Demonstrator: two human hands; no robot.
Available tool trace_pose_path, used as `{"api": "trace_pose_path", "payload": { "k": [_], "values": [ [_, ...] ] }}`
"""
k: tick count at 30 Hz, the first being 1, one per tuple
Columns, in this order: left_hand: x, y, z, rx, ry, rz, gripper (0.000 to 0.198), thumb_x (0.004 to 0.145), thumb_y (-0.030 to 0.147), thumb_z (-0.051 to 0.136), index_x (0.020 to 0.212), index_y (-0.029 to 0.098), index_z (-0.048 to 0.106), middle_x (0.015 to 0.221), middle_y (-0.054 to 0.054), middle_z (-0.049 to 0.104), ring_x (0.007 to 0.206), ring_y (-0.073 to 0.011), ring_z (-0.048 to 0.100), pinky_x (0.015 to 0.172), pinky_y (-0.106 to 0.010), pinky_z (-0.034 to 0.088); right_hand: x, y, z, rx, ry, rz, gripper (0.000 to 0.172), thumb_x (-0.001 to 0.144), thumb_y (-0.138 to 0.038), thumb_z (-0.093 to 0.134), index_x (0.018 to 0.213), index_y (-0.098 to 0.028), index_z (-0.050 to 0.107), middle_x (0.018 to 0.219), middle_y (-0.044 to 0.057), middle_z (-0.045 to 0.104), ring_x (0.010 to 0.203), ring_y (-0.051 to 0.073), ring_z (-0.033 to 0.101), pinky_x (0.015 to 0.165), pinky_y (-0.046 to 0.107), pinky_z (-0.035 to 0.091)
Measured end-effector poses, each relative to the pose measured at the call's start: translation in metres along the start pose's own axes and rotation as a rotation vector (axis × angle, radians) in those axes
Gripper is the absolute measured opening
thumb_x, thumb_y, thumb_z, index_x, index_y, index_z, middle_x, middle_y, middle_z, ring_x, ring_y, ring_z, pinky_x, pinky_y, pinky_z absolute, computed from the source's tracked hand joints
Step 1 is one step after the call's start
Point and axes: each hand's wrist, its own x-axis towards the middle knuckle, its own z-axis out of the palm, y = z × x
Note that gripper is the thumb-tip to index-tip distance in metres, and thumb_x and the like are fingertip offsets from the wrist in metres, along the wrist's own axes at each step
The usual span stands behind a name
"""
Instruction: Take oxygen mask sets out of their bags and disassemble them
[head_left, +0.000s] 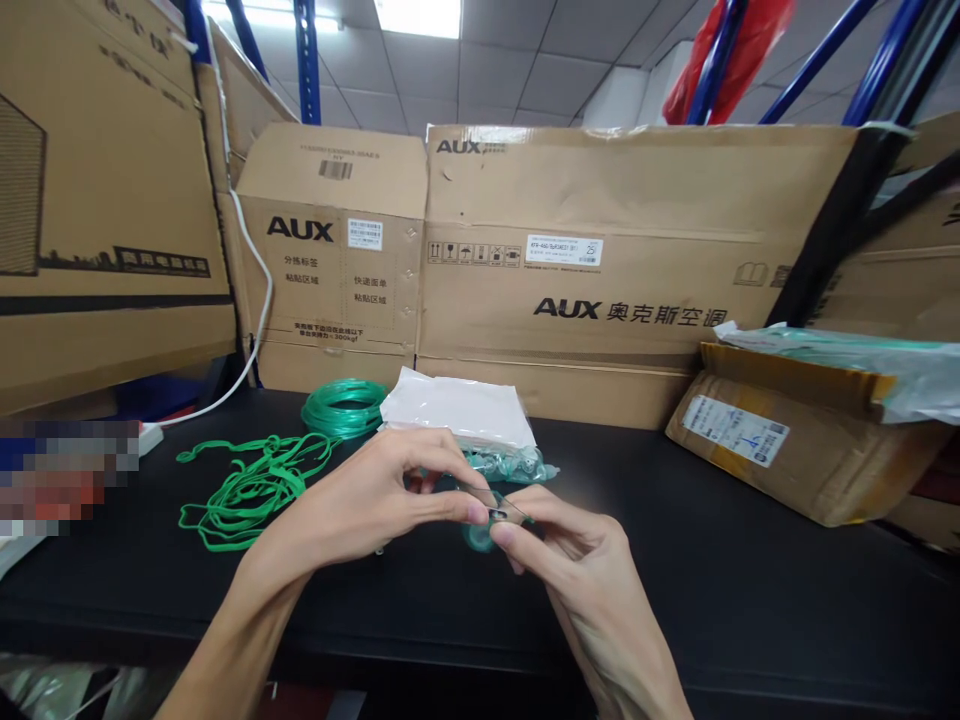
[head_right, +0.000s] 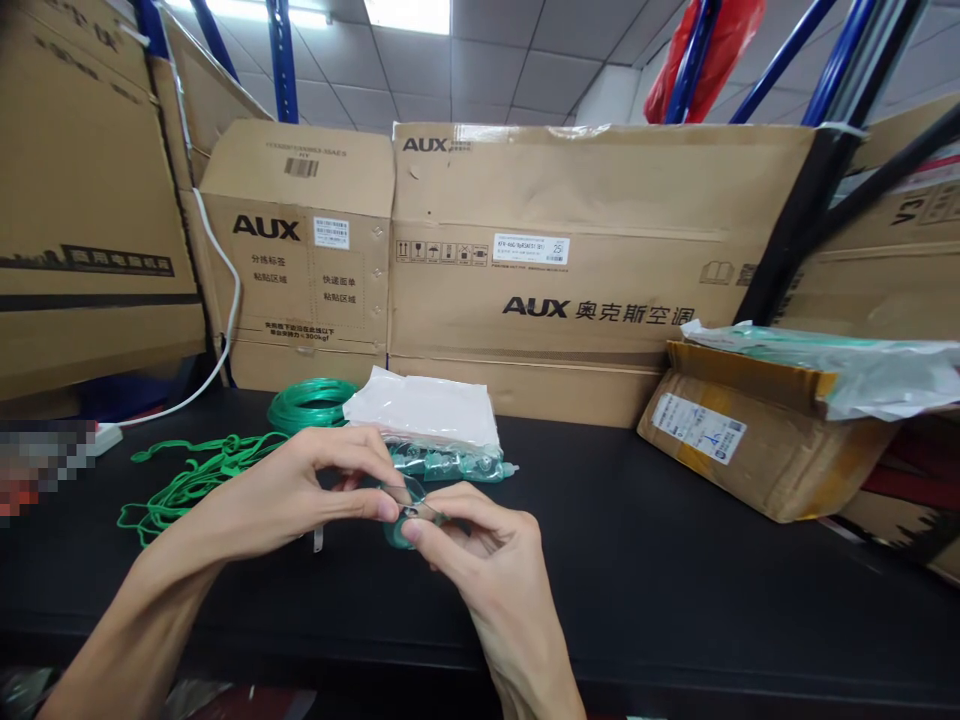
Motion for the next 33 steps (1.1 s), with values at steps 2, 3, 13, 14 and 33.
{"api": "trace_pose_path", "payload": {
  "k": [2, 3, 13, 14, 33],
  "values": [
    [0.000, -0.001, 0.000, 0.002, -0.006, 0.013, 0.012, 0.090, 0.039, 0.076, 0.096, 0.030, 0.081, 0.086, 0.002, 0.065, 0.080, -0.0146, 0.054, 0.070, -0.027, 0.038, 0.000, 0.000, 0.001, 0.025, -0.014, 0.019, 0.009, 0.072, -0.019, 0.089, 0.078, -0.023, 0.082, 0.071, -0.002, 0.063, 0.065, 0.011, 0.048, 0.058, 0.024, 0.039],
    [0.000, -0.001, 0.000, 0.005, -0.006, 0.019, 0.012, 0.090, 0.039, 0.076, 0.096, 0.029, 0.081, 0.086, 0.002, 0.065, 0.081, -0.0147, 0.054, 0.070, -0.027, 0.038, 0.000, 0.000, 0.001, 0.036, -0.018, 0.033, 0.009, 0.073, -0.020, 0.089, 0.078, -0.022, 0.082, 0.072, -0.002, 0.063, 0.065, 0.011, 0.049, 0.058, 0.024, 0.039],
    [-0.001, 0.003, 0.008, -0.014, -0.028, 0.095, 0.009, 0.086, 0.021, 0.078, 0.092, 0.022, 0.073, 0.083, 0.004, 0.059, 0.074, -0.0118, 0.049, 0.068, -0.023, 0.042, -0.003, -0.004, -0.001, 0.128, -0.148, 0.046, 0.012, 0.085, -0.030, 0.081, 0.085, -0.020, 0.074, 0.085, -0.001, 0.060, 0.073, 0.012, 0.051, 0.069, 0.025, 0.041],
    [-0.002, 0.003, 0.009, -0.020, -0.031, 0.105, 0.011, 0.084, 0.018, 0.079, 0.092, 0.021, 0.072, 0.084, 0.004, 0.059, 0.075, -0.0117, 0.049, 0.068, -0.023, 0.042, -0.004, -0.005, -0.002, 0.133, -0.165, 0.037, 0.012, 0.086, -0.030, 0.080, 0.086, -0.021, 0.073, 0.085, -0.001, 0.060, 0.075, 0.012, 0.052, 0.070, 0.025, 0.042],
    [-0.006, 0.018, 0.017, 0.002, 0.023, 0.221, 0.021, 0.073, 0.002, 0.078, 0.084, 0.019, 0.073, 0.085, 0.003, 0.065, 0.076, -0.0097, 0.056, 0.066, -0.020, 0.042, -0.008, -0.009, -0.010, -0.023, -0.205, -0.182, 0.010, 0.094, -0.030, 0.070, 0.086, -0.026, 0.074, 0.090, 0.002, 0.063, 0.089, 0.018, 0.061, 0.080, 0.027, 0.048]
  ]
}}
